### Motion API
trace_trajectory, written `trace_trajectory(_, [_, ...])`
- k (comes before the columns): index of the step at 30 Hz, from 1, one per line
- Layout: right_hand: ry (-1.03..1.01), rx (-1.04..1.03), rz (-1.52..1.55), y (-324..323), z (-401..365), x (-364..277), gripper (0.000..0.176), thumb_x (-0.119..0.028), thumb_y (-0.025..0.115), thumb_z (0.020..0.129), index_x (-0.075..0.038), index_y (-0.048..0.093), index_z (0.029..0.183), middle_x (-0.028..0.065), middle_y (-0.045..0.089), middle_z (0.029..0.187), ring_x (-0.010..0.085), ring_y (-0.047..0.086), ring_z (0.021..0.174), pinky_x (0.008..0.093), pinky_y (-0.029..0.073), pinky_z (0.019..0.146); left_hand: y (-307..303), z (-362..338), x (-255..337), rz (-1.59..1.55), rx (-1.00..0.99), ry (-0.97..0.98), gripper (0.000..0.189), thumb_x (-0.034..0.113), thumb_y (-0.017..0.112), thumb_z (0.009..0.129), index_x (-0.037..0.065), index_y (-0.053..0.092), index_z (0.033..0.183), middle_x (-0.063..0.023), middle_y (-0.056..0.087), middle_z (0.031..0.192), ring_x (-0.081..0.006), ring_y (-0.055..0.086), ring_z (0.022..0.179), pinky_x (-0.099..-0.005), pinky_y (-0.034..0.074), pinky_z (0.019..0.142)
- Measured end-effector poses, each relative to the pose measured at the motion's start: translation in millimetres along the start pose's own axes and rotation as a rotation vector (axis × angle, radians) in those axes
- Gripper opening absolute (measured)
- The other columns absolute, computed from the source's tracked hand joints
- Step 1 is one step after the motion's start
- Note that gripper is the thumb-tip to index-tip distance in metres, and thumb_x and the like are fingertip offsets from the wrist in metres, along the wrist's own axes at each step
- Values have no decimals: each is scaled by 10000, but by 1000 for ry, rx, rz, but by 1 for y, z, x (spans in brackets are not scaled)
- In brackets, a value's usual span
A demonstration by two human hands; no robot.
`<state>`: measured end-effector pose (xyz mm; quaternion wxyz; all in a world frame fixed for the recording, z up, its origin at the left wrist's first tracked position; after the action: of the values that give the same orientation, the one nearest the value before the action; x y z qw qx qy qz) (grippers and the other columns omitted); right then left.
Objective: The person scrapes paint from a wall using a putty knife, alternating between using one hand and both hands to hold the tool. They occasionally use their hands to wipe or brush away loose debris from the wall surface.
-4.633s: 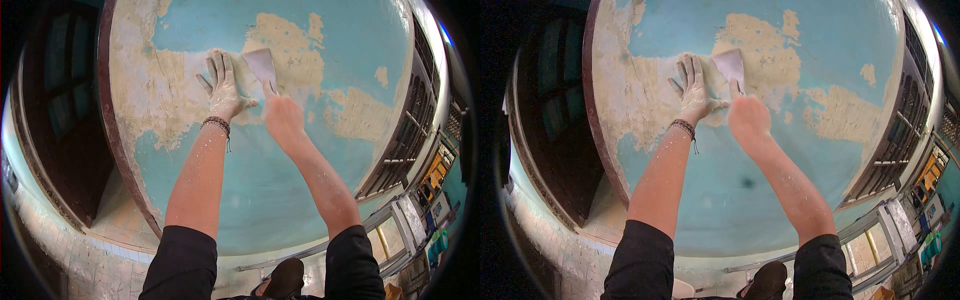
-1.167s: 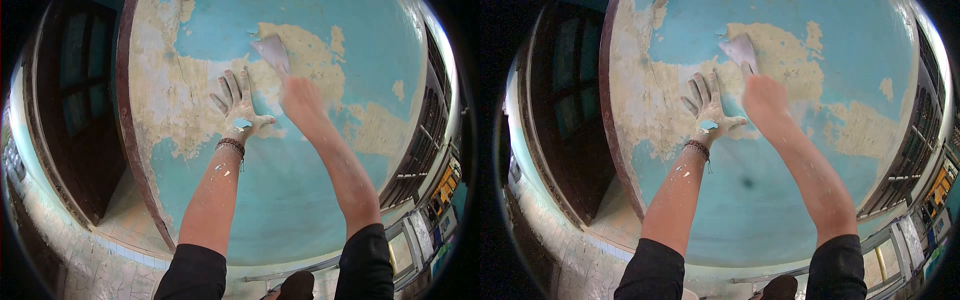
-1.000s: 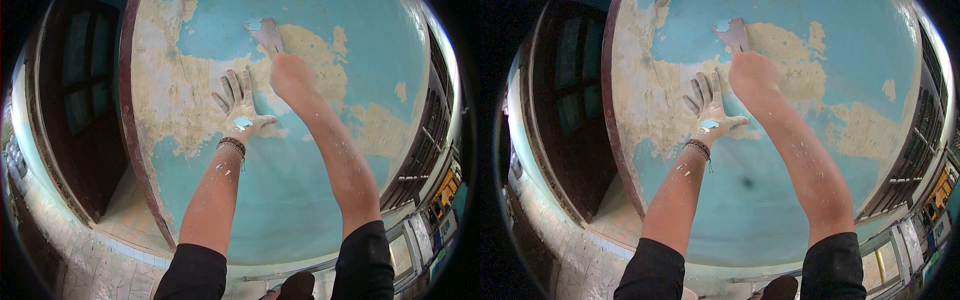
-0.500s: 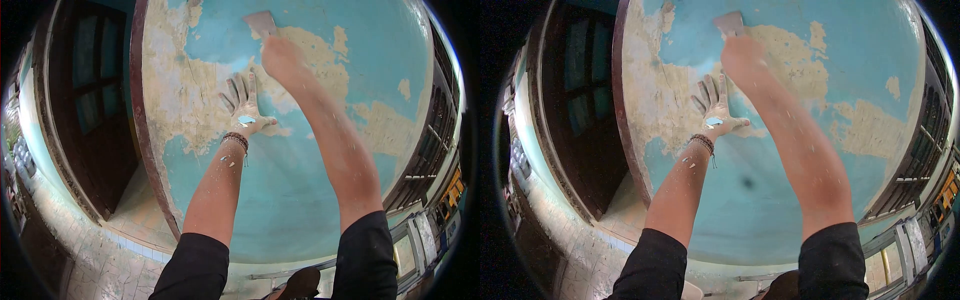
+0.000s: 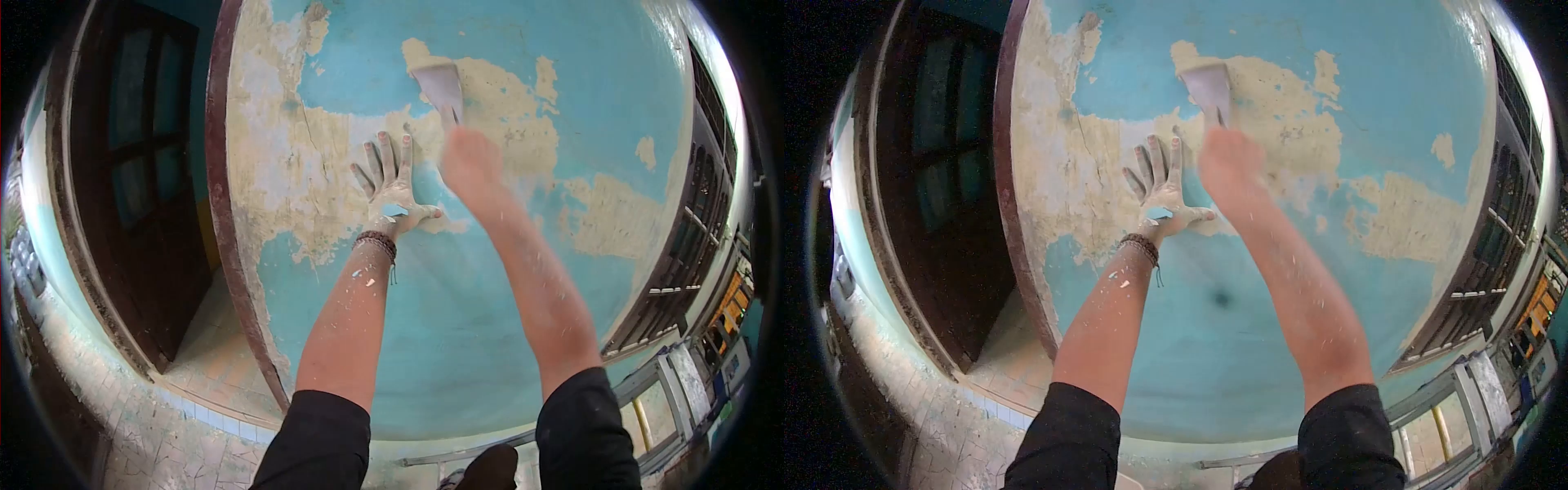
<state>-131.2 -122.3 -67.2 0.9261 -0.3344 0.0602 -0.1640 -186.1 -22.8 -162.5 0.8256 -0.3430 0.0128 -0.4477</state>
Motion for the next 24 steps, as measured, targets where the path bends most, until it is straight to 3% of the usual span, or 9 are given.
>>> trace_trajectory(4, [64,-49,75,3,-4,15,323,-51,483,858,6,627,1141,266,673,968,407,665,937,499,523,804,1,-3,-3,0,21,10,1412,567,843,559,198,-85,1558,-177,-166,1603,-394,-199,1460,-612,-129,1137])
trace_trajectory(7, [-5,111,147,-30,41,-7,423,-45,478,856,-27,555,1271,263,673,979,396,668,942,500,524,810,-2,-4,3,30,-13,-14,1407,568,839,566,201,-89,1557,-171,-177,1601,-392,-205,1459,-611,-127,1139])
trace_trajectory(9, [20,6,116,-32,58,-14,482,-36,474,848,-20,488,1330,263,672,991,411,663,939,509,521,815,-4,-3,2,57,-54,-44,1402,568,837,572,203,-92,1556,-167,-187,1599,-390,-211,1457,-610,-129,1140])
trace_trajectory(12, [13,116,229,-24,33,-8,466,-34,471,847,16,485,1311,261,674,991,432,655,941,516,519,817,-3,-1,2,35,-80,-45,1393,569,832,586,203,-99,1554,-161,-209,1594,-382,-225,1454,-606,-135,1139])
trace_trajectory(15, [65,18,147,3,6,-1,483,-27,472,841,25,470,1320,268,670,993,447,648,942,521,520,803,2,-5,1,12,-41,-30,1387,572,828,595,207,-106,1553,-158,-224,1590,-377,-241,1450,-602,-143,1138])
trace_trajectory(21, [-36,113,240,-37,78,-17,506,-36,474,850,15,440,1352,259,674,995,432,649,964,510,527,803,-3,0,0,46,-66,-46,1382,573,827,598,221,-108,1553,-157,-234,1588,-377,-249,1447,-600,-145,1137])
trace_trajectory(24, [8,94,155,-41,93,-16,518,-38,476,855,6,419,1368,260,674,1003,427,647,978,504,528,808,-2,-1,0,37,-86,-45,1386,569,832,593,222,-106,1553,-155,-227,1590,-374,-245,1449,-602,-144,1138])
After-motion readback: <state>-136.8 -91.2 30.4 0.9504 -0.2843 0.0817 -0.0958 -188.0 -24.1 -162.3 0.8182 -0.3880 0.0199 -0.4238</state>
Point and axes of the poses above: each hand's wrist, its own z-axis towards the middle knuckle, its own y-axis out of the palm, x = y × z, the point moved 7 cm from there along z, towards the middle knuckle
